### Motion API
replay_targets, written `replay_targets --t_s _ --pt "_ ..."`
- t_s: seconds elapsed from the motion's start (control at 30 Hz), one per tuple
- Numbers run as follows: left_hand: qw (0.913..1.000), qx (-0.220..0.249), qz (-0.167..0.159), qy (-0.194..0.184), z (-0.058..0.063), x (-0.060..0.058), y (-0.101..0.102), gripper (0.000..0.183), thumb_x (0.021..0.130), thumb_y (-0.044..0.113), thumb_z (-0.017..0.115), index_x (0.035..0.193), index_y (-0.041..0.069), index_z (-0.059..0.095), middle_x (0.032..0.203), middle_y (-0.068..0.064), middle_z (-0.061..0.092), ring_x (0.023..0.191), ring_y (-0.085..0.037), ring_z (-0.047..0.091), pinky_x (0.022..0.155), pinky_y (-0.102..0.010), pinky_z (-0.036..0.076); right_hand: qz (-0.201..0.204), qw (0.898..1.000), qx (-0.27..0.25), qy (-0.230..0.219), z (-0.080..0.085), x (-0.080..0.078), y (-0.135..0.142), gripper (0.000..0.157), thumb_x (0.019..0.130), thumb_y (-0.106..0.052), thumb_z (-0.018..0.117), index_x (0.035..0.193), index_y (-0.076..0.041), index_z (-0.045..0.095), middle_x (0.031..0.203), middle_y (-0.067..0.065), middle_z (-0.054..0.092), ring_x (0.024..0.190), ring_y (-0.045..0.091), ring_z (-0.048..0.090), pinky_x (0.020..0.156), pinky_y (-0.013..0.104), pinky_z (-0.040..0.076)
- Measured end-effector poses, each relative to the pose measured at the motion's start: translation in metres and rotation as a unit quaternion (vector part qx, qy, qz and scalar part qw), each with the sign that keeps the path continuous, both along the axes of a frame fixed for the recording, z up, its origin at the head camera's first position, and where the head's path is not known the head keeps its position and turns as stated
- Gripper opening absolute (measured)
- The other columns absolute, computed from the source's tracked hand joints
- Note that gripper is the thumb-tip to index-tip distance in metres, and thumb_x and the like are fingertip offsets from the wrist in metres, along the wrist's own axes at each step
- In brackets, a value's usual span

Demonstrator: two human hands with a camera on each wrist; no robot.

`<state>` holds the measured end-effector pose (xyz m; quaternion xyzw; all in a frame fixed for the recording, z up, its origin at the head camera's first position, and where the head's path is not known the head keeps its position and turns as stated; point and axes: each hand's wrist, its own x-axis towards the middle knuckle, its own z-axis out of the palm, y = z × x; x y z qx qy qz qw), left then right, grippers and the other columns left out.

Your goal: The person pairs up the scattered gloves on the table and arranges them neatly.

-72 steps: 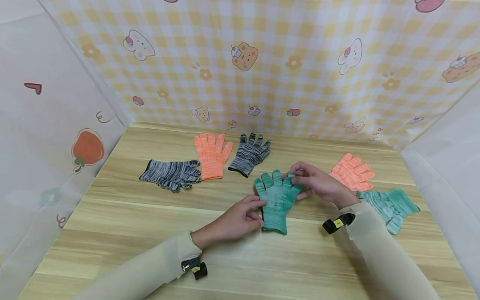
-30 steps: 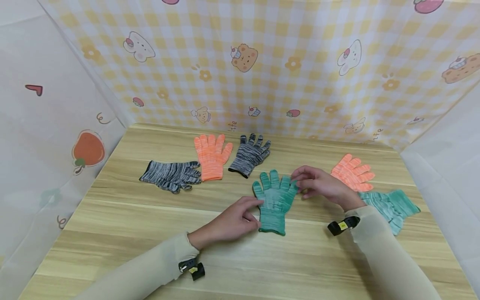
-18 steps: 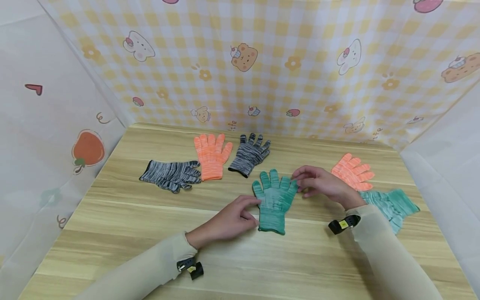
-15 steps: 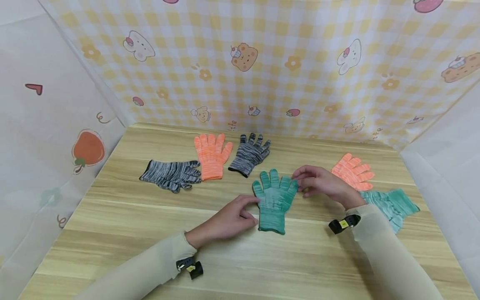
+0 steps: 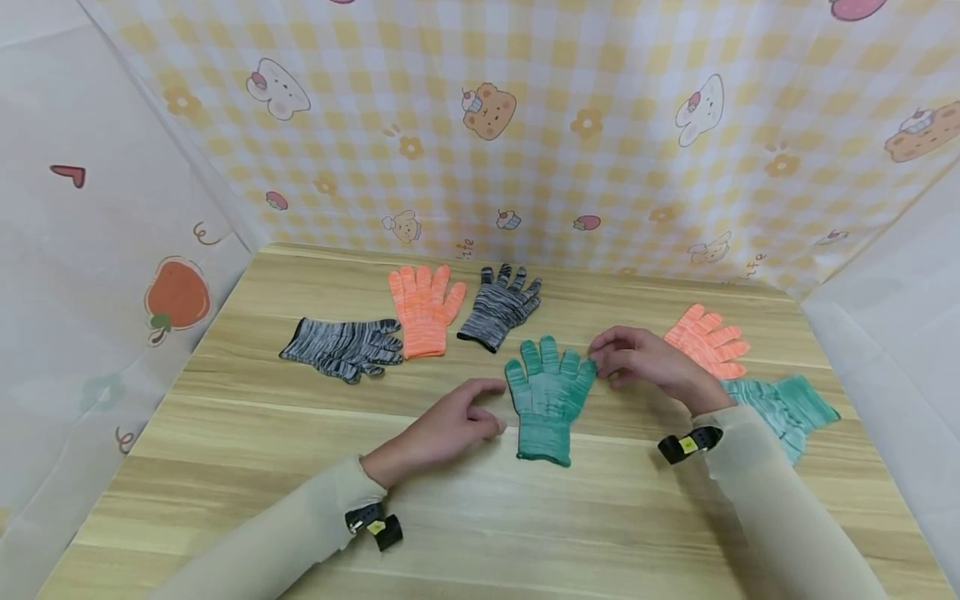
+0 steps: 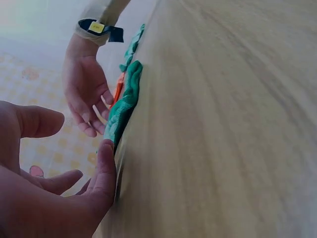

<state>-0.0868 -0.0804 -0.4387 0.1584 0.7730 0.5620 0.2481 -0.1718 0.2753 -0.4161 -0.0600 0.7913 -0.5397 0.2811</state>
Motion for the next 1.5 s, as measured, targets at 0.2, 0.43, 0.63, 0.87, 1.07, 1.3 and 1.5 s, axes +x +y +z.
replay_targets --t_s 0.2,0.43,0.63,0.87,1.07,1.3,1.5 --pt "0.9983 0.052 -0.002 -0.025 0.001 -0.006 0.000 0.061 0.111 0.015 0.064 0.165 -0.004 0.042 0.158 -0.023 0.057 0.132 -0.034 0.067 0.109 -0.044 0.056 -0.011 1.000 0.006 0.006 0.005 0.001 0.004 0.039 0.113 -0.014 0.061 0.143 0.009 0.054 0.137 0.025 0.066 0.111 0.028 0.072 0.093 0.041 0.063" --pt "0.9936 0.108 -0.006 -0.034 0.007 -0.010 0.003 0.062 0.113 0.015 0.062 0.166 -0.006 0.038 0.169 -0.024 0.043 0.143 -0.040 0.058 0.113 -0.041 0.053 -0.011 1.000 0.016 0.014 0.013 0.005 0.012 0.046 0.115 -0.020 0.058 0.150 0.009 0.050 0.145 0.028 0.065 0.119 0.034 0.071 0.097 0.042 0.062" --pt "0.9907 0.128 0.004 -0.044 0.014 -0.013 0.010 0.063 0.112 0.018 0.063 0.166 -0.003 0.039 0.168 -0.020 0.045 0.147 -0.041 0.054 0.114 -0.043 0.052 -0.031 0.999 0.023 0.015 0.019 0.010 0.022 0.050 0.115 -0.025 0.061 0.152 0.007 0.050 0.146 0.024 0.066 0.120 0.032 0.070 0.095 0.039 0.062" --pt "0.9918 0.122 0.019 -0.030 0.021 -0.018 0.019 0.063 0.112 0.021 0.063 0.167 0.001 0.041 0.165 -0.014 0.051 0.151 -0.038 0.050 0.120 -0.049 0.046 -0.081 0.996 0.014 0.042 0.018 0.017 0.039 0.052 0.114 -0.025 0.062 0.151 0.009 0.051 0.134 0.013 0.072 0.113 0.021 0.071 0.091 0.034 0.062" --pt "0.9889 0.143 0.023 -0.032 0.023 -0.026 0.028 0.062 0.113 0.022 0.059 0.168 0.001 0.038 0.165 -0.016 0.051 0.151 -0.038 0.050 0.122 -0.049 0.044 -0.122 0.991 -0.031 0.037 0.018 0.026 0.058 0.033 0.116 -0.025 0.060 0.141 -0.004 0.061 0.120 -0.007 0.077 0.107 0.015 0.073 0.089 0.030 0.062" --pt "0.9889 0.146 0.026 -0.015 0.031 -0.036 0.040 0.062 0.112 0.020 0.060 0.169 0.005 0.040 0.164 -0.013 0.054 0.151 -0.036 0.050 0.122 -0.049 0.043 -0.164 0.981 -0.102 0.014 0.019 0.030 0.080 0.014 0.115 -0.021 0.062 0.124 -0.019 0.073 0.116 -0.008 0.077 0.101 0.015 0.074 0.083 0.026 0.061" --pt "0.9888 0.148 0.016 -0.011 0.038 -0.044 0.053 0.063 0.113 0.023 0.061 0.169 0.005 0.039 0.163 -0.010 0.055 0.151 -0.032 0.051 0.121 -0.046 0.045 -0.193 0.975 -0.104 0.031 0.017 0.035 0.100 0.015 0.115 -0.019 0.062 0.119 -0.021 0.076 0.113 -0.010 0.077 0.101 0.012 0.072 0.084 0.025 0.060"
